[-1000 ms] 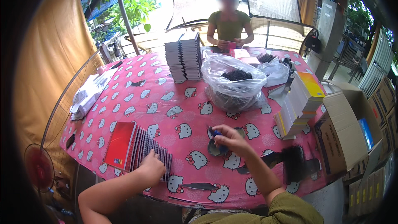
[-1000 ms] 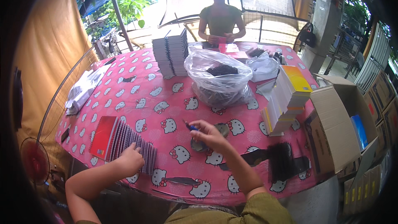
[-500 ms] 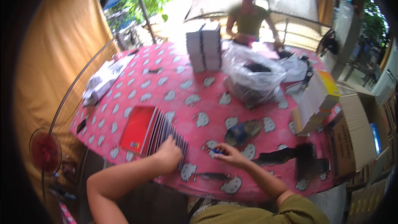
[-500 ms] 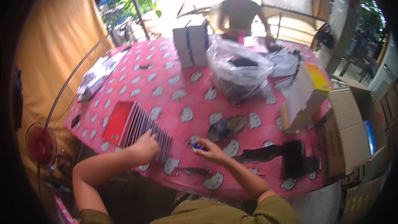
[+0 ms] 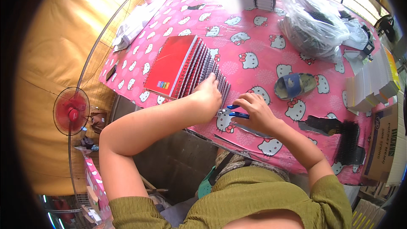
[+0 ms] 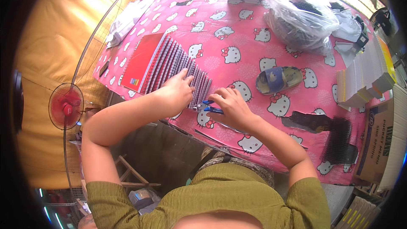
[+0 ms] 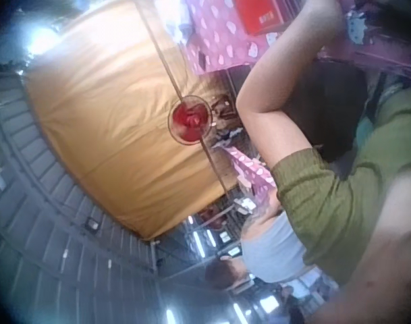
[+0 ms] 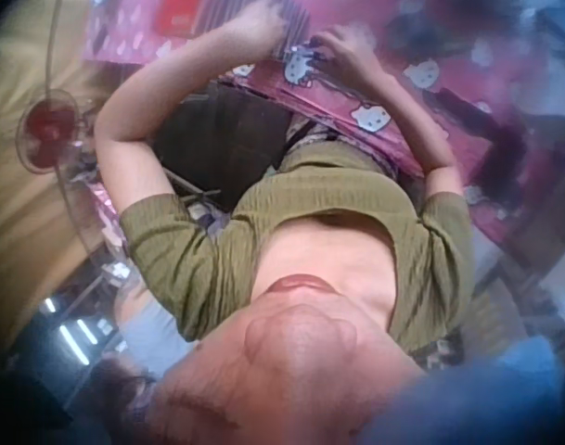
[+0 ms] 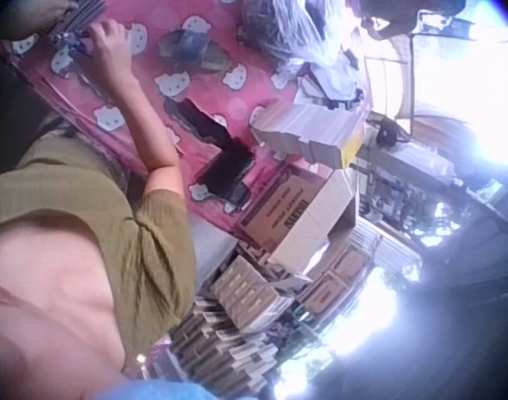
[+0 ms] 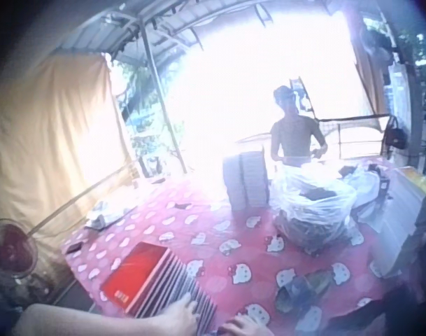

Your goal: The person trims the excess spiral coil from a stack of notebooks using pliers and then aligns the notebooks on a table.

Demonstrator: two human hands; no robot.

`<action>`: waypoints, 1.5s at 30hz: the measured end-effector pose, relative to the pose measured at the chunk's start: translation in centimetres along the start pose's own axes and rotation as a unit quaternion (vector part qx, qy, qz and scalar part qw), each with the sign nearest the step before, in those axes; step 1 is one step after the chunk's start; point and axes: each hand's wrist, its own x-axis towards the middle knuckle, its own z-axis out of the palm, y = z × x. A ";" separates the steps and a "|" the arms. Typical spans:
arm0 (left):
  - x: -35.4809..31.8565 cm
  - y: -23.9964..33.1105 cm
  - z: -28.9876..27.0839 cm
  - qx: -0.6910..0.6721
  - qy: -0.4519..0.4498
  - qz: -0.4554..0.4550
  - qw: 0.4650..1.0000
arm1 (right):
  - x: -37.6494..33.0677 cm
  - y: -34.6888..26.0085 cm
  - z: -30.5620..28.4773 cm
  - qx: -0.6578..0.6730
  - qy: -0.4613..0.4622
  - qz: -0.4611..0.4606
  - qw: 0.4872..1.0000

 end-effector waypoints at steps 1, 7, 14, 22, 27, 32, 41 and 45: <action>0.0 0.0 0.1 -0.005 0.003 0.003 1.000 | 0.2 0.0 0.3 -0.003 0.003 -0.005 1.000; 0.0 -0.2 0.6 -0.011 0.038 -0.001 0.999 | 1.4 0.6 1.7 -0.013 0.044 -0.052 0.998; 0.2 -0.5 -0.3 -0.019 -0.021 0.011 1.000 | 2.6 1.8 2.0 0.170 -0.019 0.010 0.985; 0.6 -0.4 0.0 -0.024 -0.005 -0.003 1.000 | 3.8 3.2 1.1 0.243 -0.200 0.149 0.937; 0.7 -0.3 -0.2 -0.024 -0.033 0.000 0.999 | 2.4 2.0 0.7 0.049 -0.050 -0.023 0.997; 0.6 -0.4 -0.2 -0.028 -0.022 0.003 0.999 | 2.8 1.9 1.4 0.121 -0.064 0.002 0.991; 1.4 0.1 1.4 -0.011 0.050 -0.009 0.999 | 3.7 2.0 0.7 0.221 -0.202 0.144 0.943; 1.4 0.0 0.6 -0.024 0.011 -0.016 1.000 | 1.5 1.8 1.2 0.021 -0.040 -0.037 0.998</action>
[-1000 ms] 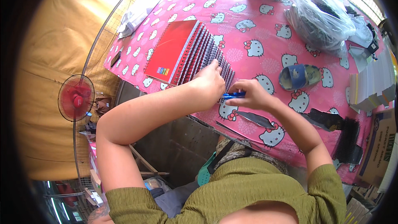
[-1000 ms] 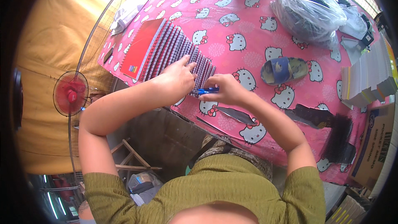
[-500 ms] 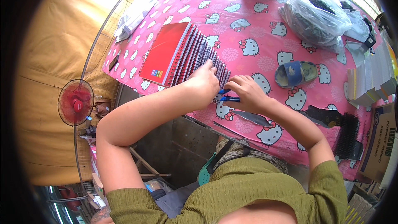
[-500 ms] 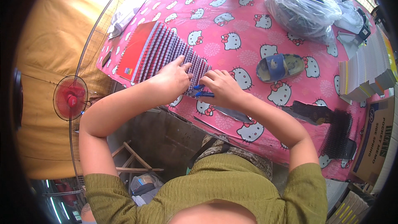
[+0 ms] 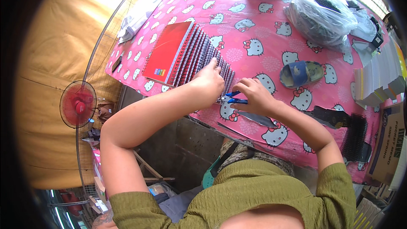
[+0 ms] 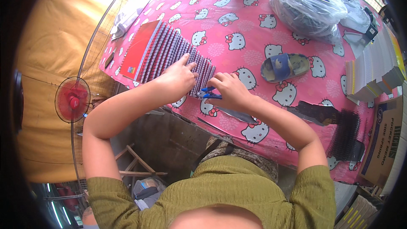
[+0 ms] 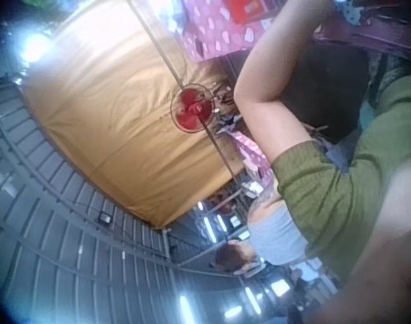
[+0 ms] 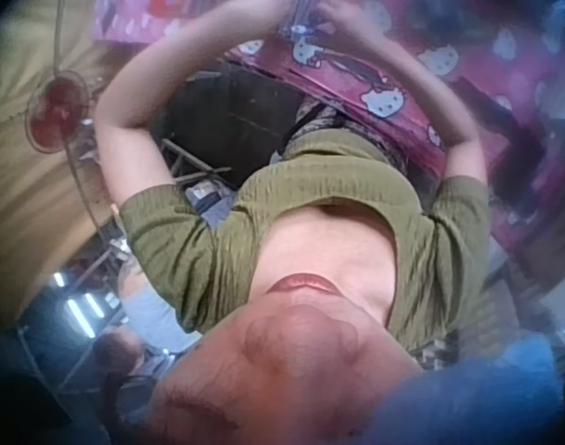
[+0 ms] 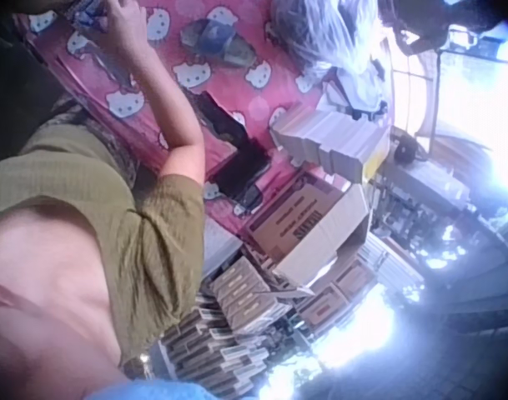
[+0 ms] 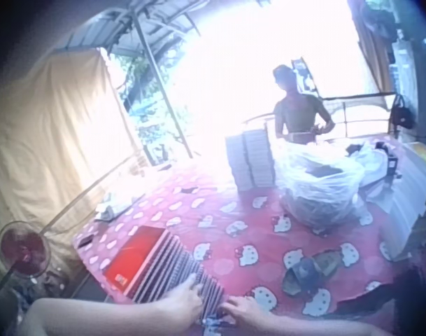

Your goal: The person trims the excess spiral coil from a stack of notebooks using pliers and then aligns the notebooks on a table.

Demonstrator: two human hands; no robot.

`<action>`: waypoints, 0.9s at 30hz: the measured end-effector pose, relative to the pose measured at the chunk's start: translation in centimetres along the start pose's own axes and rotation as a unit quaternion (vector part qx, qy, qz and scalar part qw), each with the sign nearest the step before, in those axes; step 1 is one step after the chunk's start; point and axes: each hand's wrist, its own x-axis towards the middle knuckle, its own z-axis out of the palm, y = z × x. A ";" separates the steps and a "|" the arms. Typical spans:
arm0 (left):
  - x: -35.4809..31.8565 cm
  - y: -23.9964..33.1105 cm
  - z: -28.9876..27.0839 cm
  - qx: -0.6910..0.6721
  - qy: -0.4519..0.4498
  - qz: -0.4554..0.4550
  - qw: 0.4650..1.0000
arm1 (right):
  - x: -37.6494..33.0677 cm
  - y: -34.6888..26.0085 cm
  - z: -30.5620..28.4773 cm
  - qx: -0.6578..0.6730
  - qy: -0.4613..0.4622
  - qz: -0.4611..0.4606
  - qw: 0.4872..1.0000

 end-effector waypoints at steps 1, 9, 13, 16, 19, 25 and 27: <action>0.0 0.0 0.2 -0.010 0.007 -0.001 1.000 | -0.1 0.0 0.1 -0.037 0.026 -0.034 0.998; -0.2 -0.1 -0.5 -0.017 -0.006 0.000 1.000 | 1.6 1.5 0.8 0.165 -0.081 0.087 0.979; 0.2 0.7 -0.6 -0.001 -0.025 -0.010 1.000 | 2.8 1.0 -0.6 0.327 -0.207 0.307 0.869; 1.0 0.8 0.7 -0.010 0.010 0.002 1.000 | 1.1 1.4 0.9 0.158 -0.123 0.136 0.970; 1.8 0.8 0.3 0.010 -0.060 -0.005 0.998 | -0.3 1.0 1.0 0.042 -0.038 0.052 0.997; 1.6 0.8 0.1 0.006 -0.050 -0.010 0.999 | -0.2 1.0 1.5 0.016 0.011 0.011 1.000; 1.6 0.9 0.0 0.008 -0.057 -0.012 0.998 | 0.5 0.9 1.2 0.129 -0.041 0.088 0.987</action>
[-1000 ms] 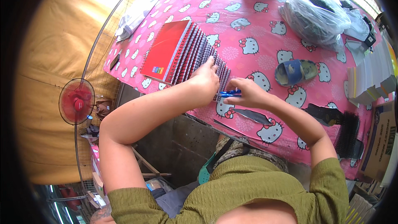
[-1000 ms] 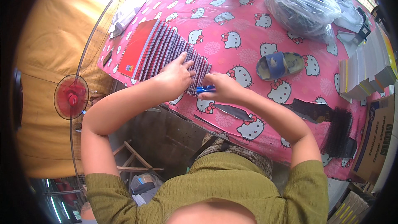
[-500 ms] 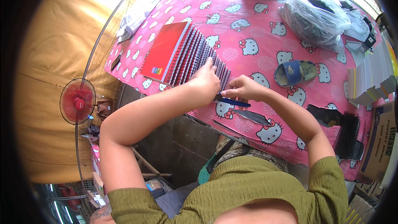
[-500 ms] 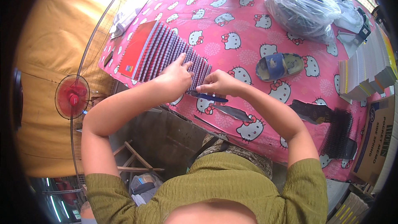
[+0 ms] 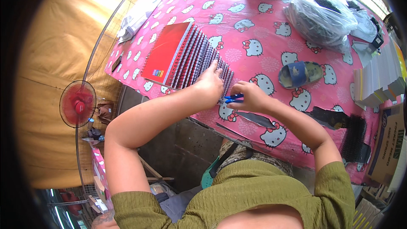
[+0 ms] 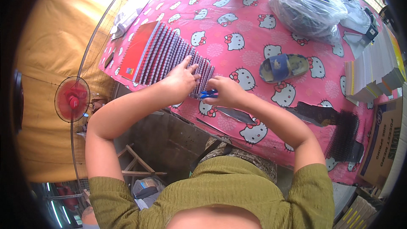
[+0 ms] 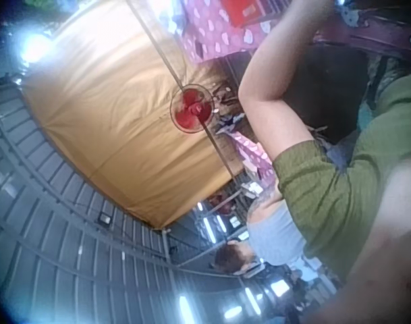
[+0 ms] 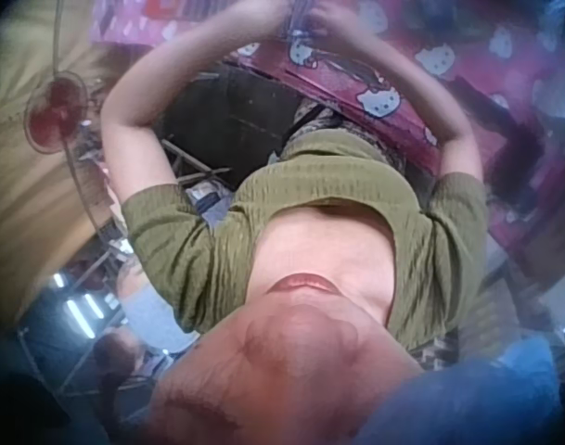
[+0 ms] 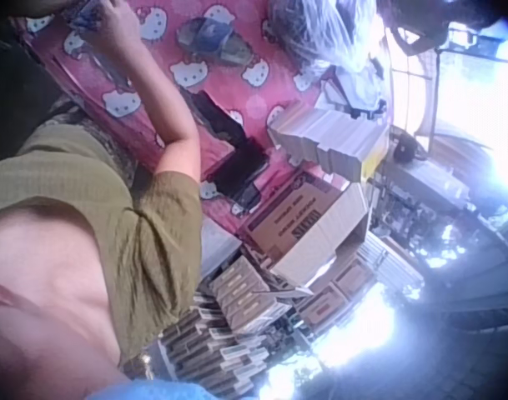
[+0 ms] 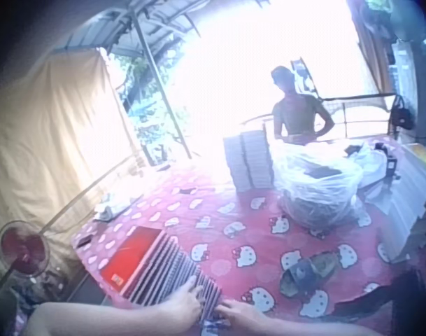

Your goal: The person trims the excess spiral coil from a stack of notebooks using pliers and then aligns the notebooks on a table.

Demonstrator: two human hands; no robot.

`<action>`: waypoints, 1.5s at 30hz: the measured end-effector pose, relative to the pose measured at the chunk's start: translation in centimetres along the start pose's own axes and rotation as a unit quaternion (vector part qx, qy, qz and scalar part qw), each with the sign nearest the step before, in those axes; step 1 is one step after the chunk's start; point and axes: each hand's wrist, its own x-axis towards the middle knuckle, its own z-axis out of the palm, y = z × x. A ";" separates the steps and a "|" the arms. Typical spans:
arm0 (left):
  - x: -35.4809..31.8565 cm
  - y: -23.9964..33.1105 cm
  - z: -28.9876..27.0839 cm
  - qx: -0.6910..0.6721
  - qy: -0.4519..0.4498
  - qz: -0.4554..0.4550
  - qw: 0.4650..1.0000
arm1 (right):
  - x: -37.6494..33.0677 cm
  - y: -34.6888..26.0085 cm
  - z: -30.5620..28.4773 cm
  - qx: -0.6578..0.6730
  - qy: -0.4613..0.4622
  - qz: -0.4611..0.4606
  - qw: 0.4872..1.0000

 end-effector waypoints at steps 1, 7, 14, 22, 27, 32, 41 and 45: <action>0.1 0.0 -0.1 0.002 -0.004 0.000 1.000 | 0.5 0.1 -0.6 0.062 -0.069 0.098 0.991; 0.5 0.4 0.3 -0.010 0.022 -0.004 1.000 | 0.7 0.9 -0.7 0.064 -0.108 0.120 0.985; 0.7 0.3 0.7 0.021 0.000 -0.001 1.000 | -0.8 1.0 0.3 -0.175 0.039 -0.097 0.979; 0.8 0.7 -0.2 0.018 -0.023 -0.010 1.000 | 1.7 0.4 -1.8 0.226 -0.183 0.282 0.914; 1.7 1.1 1.5 0.002 0.027 0.008 1.000 | 0.1 1.0 0.0 -0.033 -0.079 0.056 0.995; 1.8 1.1 1.4 0.003 0.019 0.001 1.000 | -1.1 0.9 0.5 -0.204 0.022 -0.080 0.976; 2.3 1.0 1.8 -0.021 0.054 0.006 0.998 | 1.8 2.0 -0.7 0.076 -0.128 0.099 0.984; 2.8 1.3 2.1 -0.005 0.053 0.010 0.999 | 1.6 0.6 -1.2 0.027 -0.160 0.168 0.972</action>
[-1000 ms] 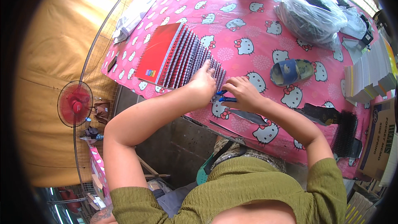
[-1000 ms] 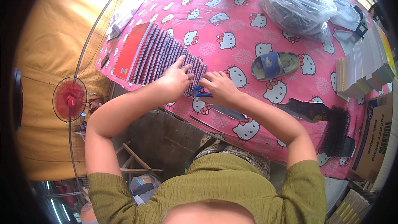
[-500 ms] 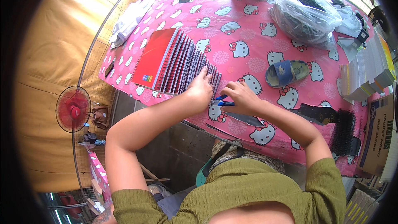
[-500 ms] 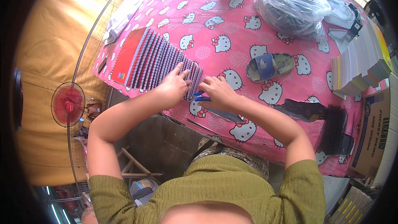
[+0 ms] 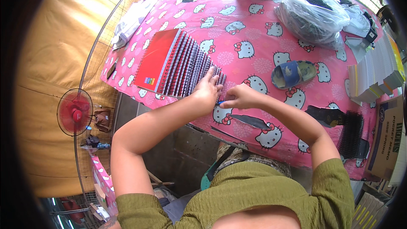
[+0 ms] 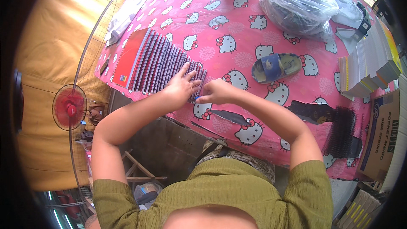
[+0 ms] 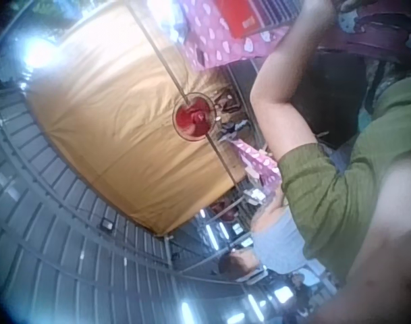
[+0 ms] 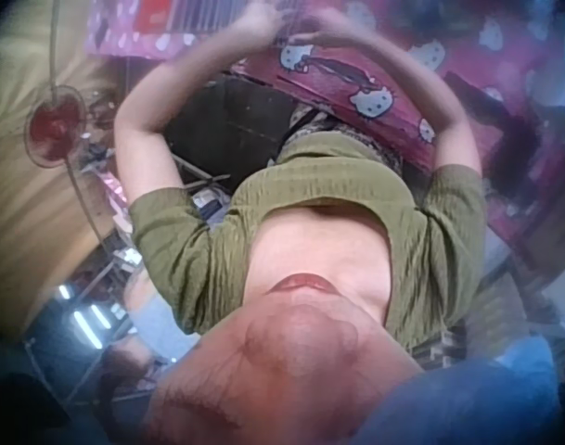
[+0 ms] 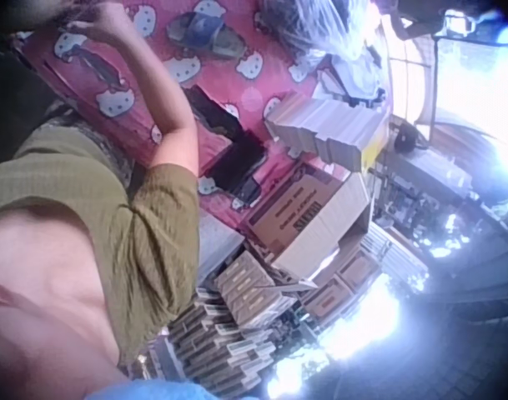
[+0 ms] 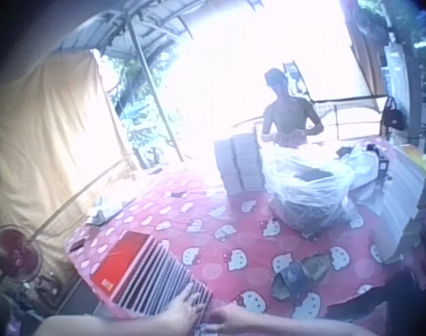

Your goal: The person trims the excess spiral coil from a stack of notebooks using pliers and then aligns the notebooks on a table.

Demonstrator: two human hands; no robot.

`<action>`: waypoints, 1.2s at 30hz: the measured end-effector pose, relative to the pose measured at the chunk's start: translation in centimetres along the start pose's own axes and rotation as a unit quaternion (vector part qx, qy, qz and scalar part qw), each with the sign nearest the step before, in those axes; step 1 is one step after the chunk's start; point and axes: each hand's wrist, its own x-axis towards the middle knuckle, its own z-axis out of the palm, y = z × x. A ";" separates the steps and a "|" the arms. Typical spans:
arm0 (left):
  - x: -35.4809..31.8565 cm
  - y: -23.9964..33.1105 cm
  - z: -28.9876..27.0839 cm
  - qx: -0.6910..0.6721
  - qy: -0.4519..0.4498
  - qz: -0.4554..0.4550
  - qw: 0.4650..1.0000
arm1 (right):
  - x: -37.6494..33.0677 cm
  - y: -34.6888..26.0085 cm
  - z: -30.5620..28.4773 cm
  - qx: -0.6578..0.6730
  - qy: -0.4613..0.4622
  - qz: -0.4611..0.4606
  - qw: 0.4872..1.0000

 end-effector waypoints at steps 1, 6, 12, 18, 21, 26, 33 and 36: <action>0.2 0.1 -0.3 0.011 -0.023 -0.005 1.000 | -0.5 0.7 0.8 -0.069 0.054 -0.064 0.994; 0.3 0.1 -0.3 0.008 -0.038 -0.018 0.999 | -1.8 2.1 1.5 -0.245 0.194 -0.200 0.929; 0.3 -0.1 -0.6 0.011 -0.054 -0.009 0.998 | 0.0 2.0 1.1 -0.105 0.087 -0.114 0.984; 0.3 0.0 -0.8 -0.029 -0.033 -0.015 0.999 | -0.1 0.4 -0.2 0.020 -0.036 0.042 0.998; 1.3 0.3 -0.3 0.000 -0.051 -0.026 0.998 | -1.5 2.0 1.1 -0.208 0.135 -0.150 0.957; 1.0 0.2 -0.4 -0.008 -0.040 -0.033 0.999 | -1.2 3.4 2.0 -0.271 0.249 -0.262 0.892; 1.2 0.3 -0.4 -0.002 -0.036 -0.033 0.999 | 0.1 2.3 0.3 -0.088 0.075 -0.137 0.984; 1.9 0.6 1.1 -0.019 0.024 -0.020 0.999 | 0.6 0.9 -1.4 0.141 -0.089 0.133 0.977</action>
